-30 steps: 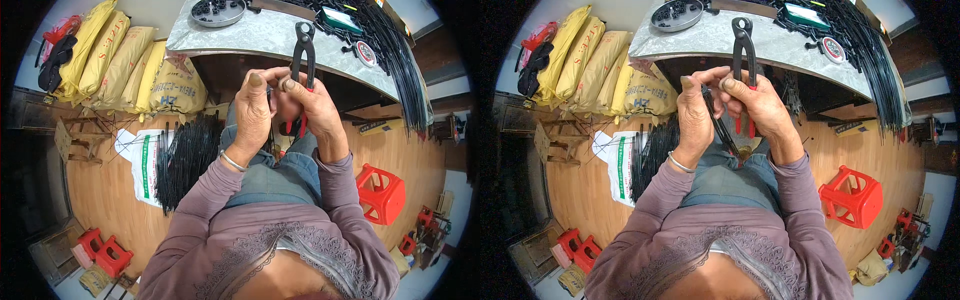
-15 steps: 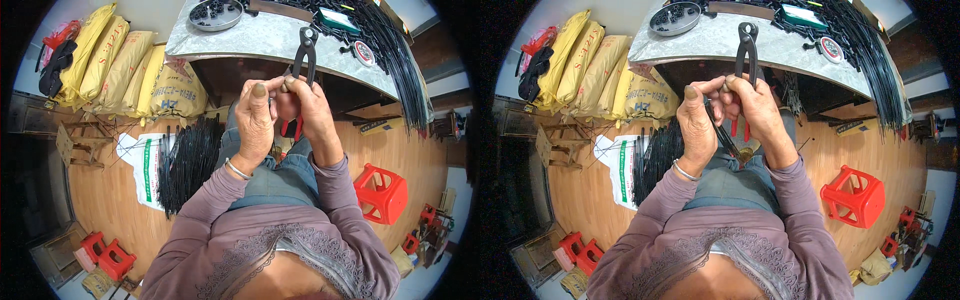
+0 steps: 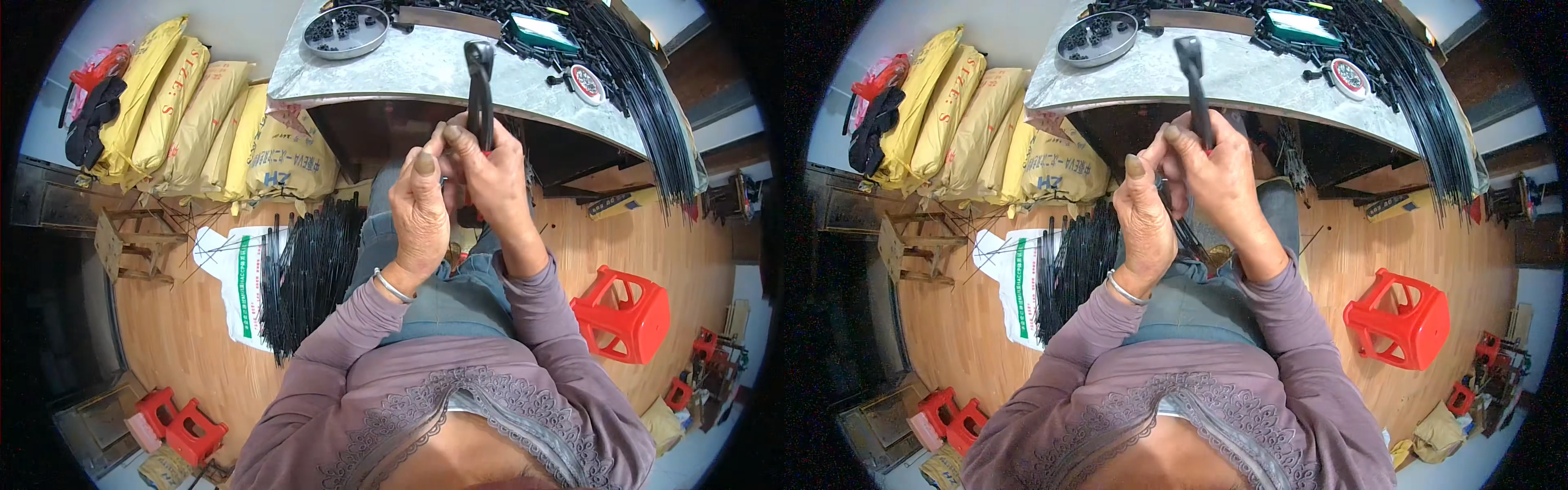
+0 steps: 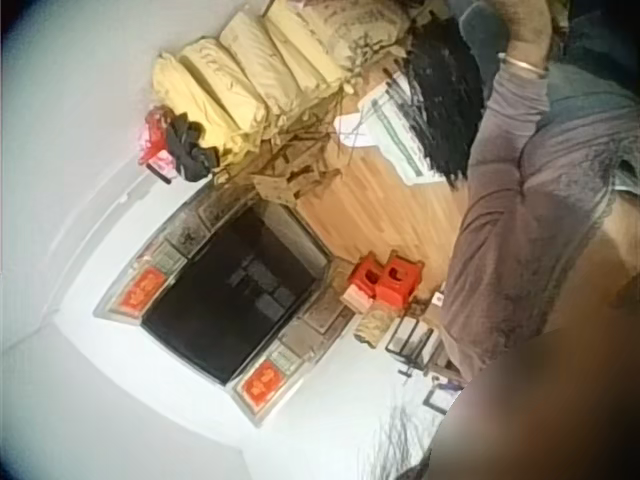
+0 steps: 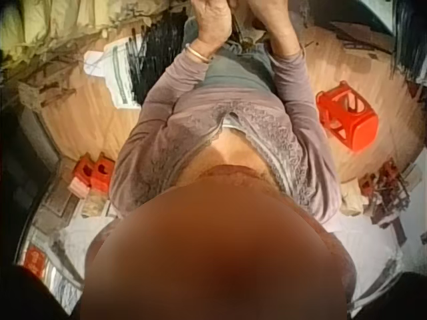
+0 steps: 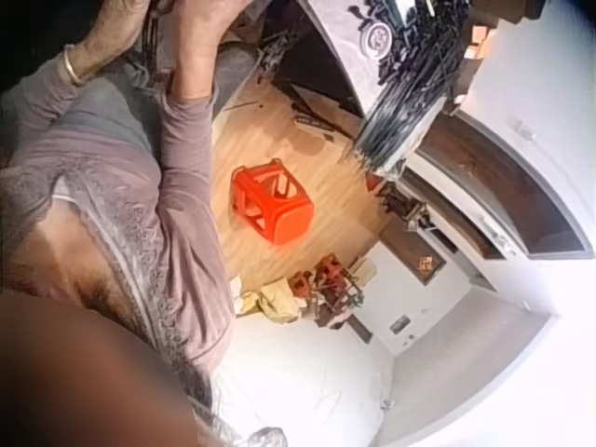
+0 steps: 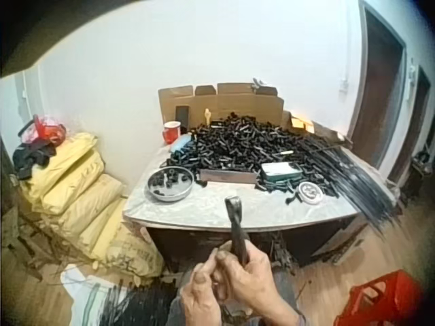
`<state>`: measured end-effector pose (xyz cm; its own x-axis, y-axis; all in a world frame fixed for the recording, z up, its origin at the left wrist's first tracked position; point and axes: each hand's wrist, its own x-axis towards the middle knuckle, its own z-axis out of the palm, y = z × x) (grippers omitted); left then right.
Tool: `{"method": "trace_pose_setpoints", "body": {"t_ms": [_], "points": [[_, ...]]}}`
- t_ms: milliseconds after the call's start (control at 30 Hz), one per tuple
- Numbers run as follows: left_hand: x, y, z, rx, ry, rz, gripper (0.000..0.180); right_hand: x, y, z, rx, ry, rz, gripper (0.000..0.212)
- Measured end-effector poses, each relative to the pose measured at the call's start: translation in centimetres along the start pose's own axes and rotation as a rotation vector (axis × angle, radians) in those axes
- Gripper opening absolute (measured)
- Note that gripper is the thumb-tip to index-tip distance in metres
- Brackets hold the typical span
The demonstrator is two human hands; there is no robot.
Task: Assembling black cables into bundles using plastic ties and pliers.
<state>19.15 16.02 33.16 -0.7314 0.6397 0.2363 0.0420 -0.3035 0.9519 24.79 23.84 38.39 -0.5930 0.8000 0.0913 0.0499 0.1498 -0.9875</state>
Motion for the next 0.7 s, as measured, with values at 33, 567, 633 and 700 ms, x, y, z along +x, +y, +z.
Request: {"method": "trace_pose_setpoints", "body": {"t_ms": [33, 567, 633, 700], "points": [[0.0, 0.2, -0.1, -0.076, -0.017, -0.065, 0.067, -0.2, -0.5, -0.3, 0.104, -0.082, 0.118, 0.018], [1.4, 1.0, -1.0, -0.294, -0.032, -0.136, 0.064, -1.2, 1.3, -0.3, 0.184, -0.311, 0.098, 0.019], [1.4, 1.2, -0.9, -0.270, -0.027, -0.118, 0.064, -1.2, 1.5, -0.2, 0.196, -0.294, 0.096, 0.018], [1.4, 1.0, -0.9, -0.257, -0.025, -0.121, 0.064, -1.2, 1.6, -0.2, 0.244, -0.286, 0.130, 0.017]]}}
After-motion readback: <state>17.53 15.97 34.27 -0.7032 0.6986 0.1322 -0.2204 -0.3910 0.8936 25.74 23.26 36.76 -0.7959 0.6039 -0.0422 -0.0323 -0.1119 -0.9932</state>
